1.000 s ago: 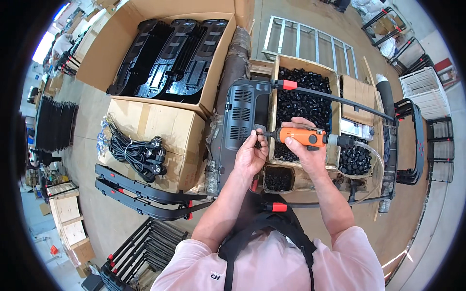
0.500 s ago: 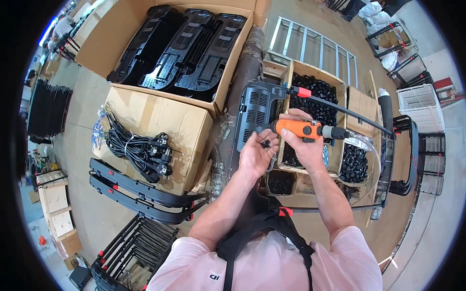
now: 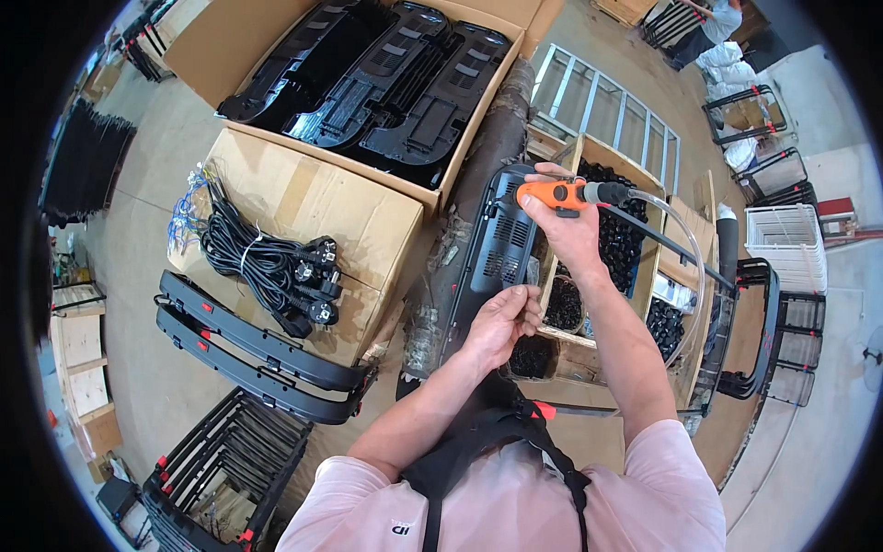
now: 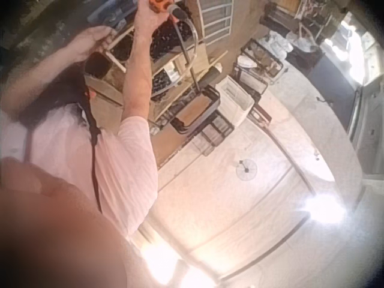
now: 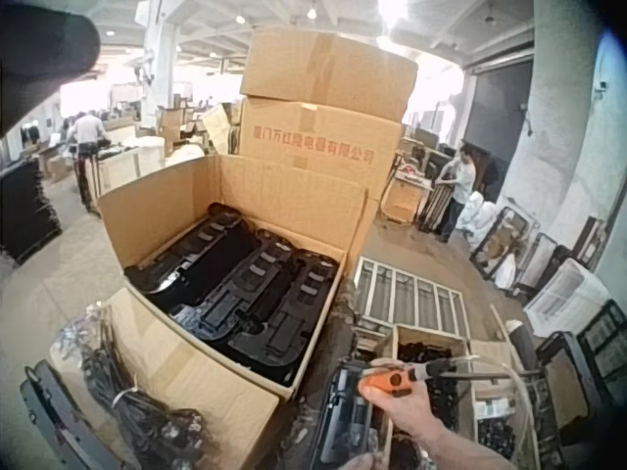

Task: Assembling an automotive running board by attaching plastic components and wiring using a power tool and pliers.

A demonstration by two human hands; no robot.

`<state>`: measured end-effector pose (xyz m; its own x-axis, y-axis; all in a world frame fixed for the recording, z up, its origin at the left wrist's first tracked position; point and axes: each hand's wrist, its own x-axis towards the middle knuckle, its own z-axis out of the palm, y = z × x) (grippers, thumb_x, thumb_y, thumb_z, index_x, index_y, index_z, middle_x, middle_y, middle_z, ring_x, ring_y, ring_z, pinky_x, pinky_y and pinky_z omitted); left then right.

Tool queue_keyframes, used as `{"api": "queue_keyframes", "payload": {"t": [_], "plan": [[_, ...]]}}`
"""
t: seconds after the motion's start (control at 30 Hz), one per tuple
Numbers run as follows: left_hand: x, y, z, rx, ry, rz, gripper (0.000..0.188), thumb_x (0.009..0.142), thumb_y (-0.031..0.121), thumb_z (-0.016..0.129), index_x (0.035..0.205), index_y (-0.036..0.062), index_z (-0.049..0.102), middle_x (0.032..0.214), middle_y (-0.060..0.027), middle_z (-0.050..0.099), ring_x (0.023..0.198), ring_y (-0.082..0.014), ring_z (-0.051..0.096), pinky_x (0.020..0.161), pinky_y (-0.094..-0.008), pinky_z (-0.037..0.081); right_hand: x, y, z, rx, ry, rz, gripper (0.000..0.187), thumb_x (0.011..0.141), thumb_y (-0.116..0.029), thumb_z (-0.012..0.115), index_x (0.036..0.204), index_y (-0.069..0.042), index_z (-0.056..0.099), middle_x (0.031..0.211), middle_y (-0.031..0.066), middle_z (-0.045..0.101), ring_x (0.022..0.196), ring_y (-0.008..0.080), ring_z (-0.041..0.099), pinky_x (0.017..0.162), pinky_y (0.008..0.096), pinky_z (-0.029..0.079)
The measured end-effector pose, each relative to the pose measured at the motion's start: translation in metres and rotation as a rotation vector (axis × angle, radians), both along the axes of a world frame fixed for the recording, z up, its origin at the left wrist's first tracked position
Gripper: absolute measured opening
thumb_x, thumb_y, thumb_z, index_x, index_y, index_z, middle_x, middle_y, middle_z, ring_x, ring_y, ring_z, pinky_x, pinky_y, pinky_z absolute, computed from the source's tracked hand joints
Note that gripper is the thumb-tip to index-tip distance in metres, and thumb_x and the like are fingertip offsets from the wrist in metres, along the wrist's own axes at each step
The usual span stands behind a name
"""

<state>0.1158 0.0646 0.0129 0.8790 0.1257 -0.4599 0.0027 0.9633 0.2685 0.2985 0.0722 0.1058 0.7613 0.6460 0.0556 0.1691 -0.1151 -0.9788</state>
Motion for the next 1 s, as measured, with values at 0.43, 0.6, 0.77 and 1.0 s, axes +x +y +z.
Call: {"api": "queue_keyframes", "payload": {"t": [0.43, 0.6, 0.77, 1.0], "plan": [[-0.017, 0.008, 0.006, 0.190, 0.140, 0.159, 0.023, 0.112, 0.025, 0.060, 0.118, 0.0032, 0.062, 0.096, -0.0052, 0.074, 0.074, -0.0080, 0.066, 0.066, -0.0238, 0.055, 0.007, 0.031, 0.018, -0.241, -0.121, 0.102, 0.045, 0.087, -0.013, 0.085, 0.127, -0.001, 0.069, 0.115, 0.0061, 0.077, 0.108, 0.0136, 0.070, 0.101, 0.0331, 0.056], [-0.023, 0.018, 0.014, 0.038, 0.126, 0.209, 0.026, 0.113, 0.023, 0.058, 0.126, 0.0017, 0.065, 0.105, -0.0074, 0.077, 0.081, -0.0099, 0.070, 0.071, -0.0253, 0.059, 0.016, 0.032, 0.005, -0.212, -0.112, 0.153, 0.041, 0.086, -0.013, 0.085, 0.123, -0.002, 0.070, 0.112, 0.0056, 0.077, 0.105, 0.0134, 0.070, 0.099, 0.0324, 0.056], [-0.025, 0.029, -0.004, 0.035, 0.115, 0.135, 0.032, 0.111, 0.032, 0.061, 0.120, 0.0028, 0.071, 0.095, -0.0038, 0.074, 0.075, -0.0099, 0.068, 0.066, -0.0238, 0.057, 0.021, 0.035, 0.004, -0.240, -0.136, 0.169, 0.038, 0.085, -0.013, 0.085, 0.119, -0.003, 0.071, 0.111, 0.0050, 0.076, 0.105, 0.0141, 0.071, 0.098, 0.0324, 0.056], [-0.002, 0.045, -0.003, -0.219, 0.112, 0.303, 0.034, 0.112, 0.035, 0.059, 0.122, 0.0056, 0.071, 0.093, -0.0018, 0.072, 0.075, -0.0127, 0.066, 0.066, -0.0274, 0.057, -0.004, 0.016, 0.026, -0.115, -0.110, 0.120, 0.047, 0.086, -0.009, 0.084, 0.129, -0.001, 0.067, 0.119, 0.0100, 0.076, 0.113, 0.0169, 0.071, 0.102, 0.0334, 0.055]]}}
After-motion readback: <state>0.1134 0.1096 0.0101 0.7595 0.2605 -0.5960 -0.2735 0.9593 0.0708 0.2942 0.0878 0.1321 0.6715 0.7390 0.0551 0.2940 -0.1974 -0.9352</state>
